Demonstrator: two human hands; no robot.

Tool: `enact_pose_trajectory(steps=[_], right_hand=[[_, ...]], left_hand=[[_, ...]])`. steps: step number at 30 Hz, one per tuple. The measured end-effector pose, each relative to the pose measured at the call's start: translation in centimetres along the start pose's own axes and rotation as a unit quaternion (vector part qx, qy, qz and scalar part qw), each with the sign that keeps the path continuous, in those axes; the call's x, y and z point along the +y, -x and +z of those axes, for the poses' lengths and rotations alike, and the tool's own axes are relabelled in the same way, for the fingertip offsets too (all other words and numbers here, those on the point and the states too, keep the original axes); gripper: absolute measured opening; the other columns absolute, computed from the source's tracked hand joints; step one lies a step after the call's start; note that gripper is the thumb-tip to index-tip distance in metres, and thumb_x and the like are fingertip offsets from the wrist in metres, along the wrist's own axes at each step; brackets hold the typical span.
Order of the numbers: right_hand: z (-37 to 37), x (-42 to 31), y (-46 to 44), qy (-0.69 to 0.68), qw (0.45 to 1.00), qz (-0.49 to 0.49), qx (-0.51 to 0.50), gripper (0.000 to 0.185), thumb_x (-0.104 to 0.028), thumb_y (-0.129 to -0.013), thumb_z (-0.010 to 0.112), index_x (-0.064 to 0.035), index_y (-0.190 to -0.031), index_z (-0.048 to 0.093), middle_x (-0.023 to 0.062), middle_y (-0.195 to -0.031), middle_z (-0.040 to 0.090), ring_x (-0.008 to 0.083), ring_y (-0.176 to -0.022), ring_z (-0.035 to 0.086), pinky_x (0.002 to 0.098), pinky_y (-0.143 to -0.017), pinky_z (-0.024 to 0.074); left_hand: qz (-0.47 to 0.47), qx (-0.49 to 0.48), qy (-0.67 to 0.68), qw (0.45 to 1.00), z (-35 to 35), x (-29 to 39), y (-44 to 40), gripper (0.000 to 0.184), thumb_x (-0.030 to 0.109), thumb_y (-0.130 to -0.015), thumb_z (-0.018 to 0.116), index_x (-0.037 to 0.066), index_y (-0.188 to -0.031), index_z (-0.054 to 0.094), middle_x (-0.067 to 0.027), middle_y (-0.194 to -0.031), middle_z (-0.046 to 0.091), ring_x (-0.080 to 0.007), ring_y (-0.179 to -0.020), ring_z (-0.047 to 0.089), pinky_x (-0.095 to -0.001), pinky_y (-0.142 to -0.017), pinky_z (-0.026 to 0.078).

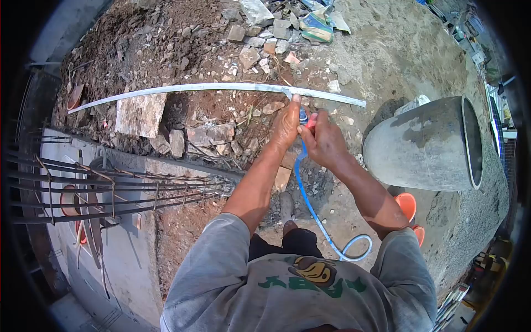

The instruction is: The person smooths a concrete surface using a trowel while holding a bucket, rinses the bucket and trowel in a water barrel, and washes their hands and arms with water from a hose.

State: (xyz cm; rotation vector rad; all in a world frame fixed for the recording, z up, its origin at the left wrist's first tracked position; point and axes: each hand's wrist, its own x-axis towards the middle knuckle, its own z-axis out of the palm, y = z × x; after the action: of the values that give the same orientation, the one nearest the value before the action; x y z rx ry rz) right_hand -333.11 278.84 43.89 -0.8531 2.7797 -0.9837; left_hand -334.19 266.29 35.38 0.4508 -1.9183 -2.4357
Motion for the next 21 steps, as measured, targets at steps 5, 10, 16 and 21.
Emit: enact_pose_trajectory(steps=[5, 10, 16, 21], right_hand=[[-2.3, 1.9, 1.1, 0.013, 0.981, -0.173, -0.093, 0.031, -0.029, -0.085, 0.059, -0.0013, -0.092, 0.047, 0.0138, -0.068, 0.059, 0.0288, -0.058, 0.061, 0.0358, -0.053, 0.0482], [-6.0, 3.8, -7.4, -0.017, 0.993, 0.016, -0.111, 0.033, -0.035, -0.089, 0.052, -0.0018, -0.086, 0.053, 0.0067, -0.069, 0.059, 0.0145, -0.068, 0.061, 0.0304, -0.060, 0.0501], [4.4, 9.6, -17.9, 0.366, 0.892, -0.204, -0.167, 0.018, -0.017, -0.075, 0.058, -0.0054, -0.088, 0.062, 0.0171, -0.085, 0.065, 0.0281, -0.085, 0.064, 0.0411, -0.070, 0.0506], [8.5, 8.4, -19.7, 0.190, 0.936, -0.263, -0.139, 0.010, -0.014, -0.070, 0.060, -0.0065, -0.065, 0.063, 0.0111, -0.074, 0.066, 0.0242, -0.069, 0.066, 0.0327, -0.057, 0.0504]], left_hand=[[-0.036, 0.031, 0.019, 0.999, 1.2, 2.2, 3.6, 0.062, 0.062, -0.085, 0.038, 0.005, -0.072, 0.058, -0.0021, -0.065, 0.052, -0.0110, -0.060, 0.047, -0.0272, -0.056, 0.038], [-0.074, 0.018, 0.071, 0.995, 1.5, 3.9, 6.2, 0.053, 0.055, -0.086, 0.045, 0.007, -0.065, 0.052, -0.0004, -0.049, 0.046, -0.0102, -0.039, 0.042, -0.0251, -0.037, 0.032], [0.039, 0.027, -0.096, 0.994, 4.9, 5.9, 10.5, 0.039, 0.040, -0.092, 0.044, 0.005, -0.108, 0.050, -0.0013, -0.056, 0.048, -0.0083, -0.049, 0.048, -0.0236, -0.048, 0.040], [0.071, -0.014, -0.122, 0.990, 6.8, 10.9, 13.9, 0.055, 0.035, -0.095, 0.042, 0.013, -0.142, 0.023, -0.0014, -0.065, 0.051, -0.0068, -0.053, 0.049, -0.0242, -0.051, 0.043]])
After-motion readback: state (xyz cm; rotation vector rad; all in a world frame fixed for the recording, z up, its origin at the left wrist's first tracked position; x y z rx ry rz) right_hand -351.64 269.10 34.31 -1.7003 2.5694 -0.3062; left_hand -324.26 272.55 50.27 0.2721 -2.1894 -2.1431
